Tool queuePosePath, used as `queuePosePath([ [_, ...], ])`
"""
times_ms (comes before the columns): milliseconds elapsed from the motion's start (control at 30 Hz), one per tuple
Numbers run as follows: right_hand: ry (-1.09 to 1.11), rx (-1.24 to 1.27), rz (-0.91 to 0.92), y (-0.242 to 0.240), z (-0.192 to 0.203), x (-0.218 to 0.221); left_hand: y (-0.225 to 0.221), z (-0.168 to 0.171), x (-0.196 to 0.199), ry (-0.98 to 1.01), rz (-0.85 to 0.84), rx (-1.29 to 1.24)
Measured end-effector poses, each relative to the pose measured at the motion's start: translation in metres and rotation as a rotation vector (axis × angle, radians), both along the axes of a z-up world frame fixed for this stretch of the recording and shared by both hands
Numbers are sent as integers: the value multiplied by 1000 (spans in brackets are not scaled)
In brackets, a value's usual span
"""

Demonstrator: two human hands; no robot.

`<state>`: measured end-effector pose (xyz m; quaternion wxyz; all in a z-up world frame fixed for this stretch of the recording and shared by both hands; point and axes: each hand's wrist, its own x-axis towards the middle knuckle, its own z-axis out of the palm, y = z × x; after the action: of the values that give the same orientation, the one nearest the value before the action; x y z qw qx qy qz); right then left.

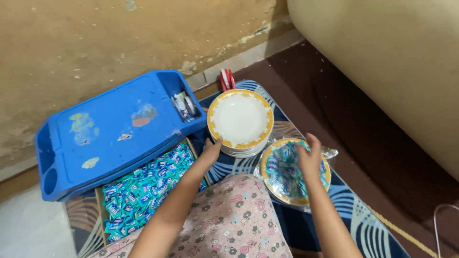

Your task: Arranging small blue packets onto a decorative plate and then sliding the plate into a clear plastic bag for packaging.

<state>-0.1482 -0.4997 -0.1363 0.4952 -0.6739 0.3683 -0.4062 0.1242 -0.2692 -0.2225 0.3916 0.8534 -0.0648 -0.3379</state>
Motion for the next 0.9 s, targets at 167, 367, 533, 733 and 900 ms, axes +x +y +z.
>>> queuePosePath([
  [167,211,114,203,-10,-58,111,-30,29,-6,-113,198,-149],
  [367,182,68,204,14,-60,139,-44,29,-14,-199,239,-179],
  [533,256,-71,185,8,-66,133,-40,61,-33,-190,242,-258],
  [733,310,-115,135,10,-49,125,-39,33,-24,-266,258,-319],
  [900,-53,-47,70,64,34,115,0,105,-54,-137,358,-564],
])
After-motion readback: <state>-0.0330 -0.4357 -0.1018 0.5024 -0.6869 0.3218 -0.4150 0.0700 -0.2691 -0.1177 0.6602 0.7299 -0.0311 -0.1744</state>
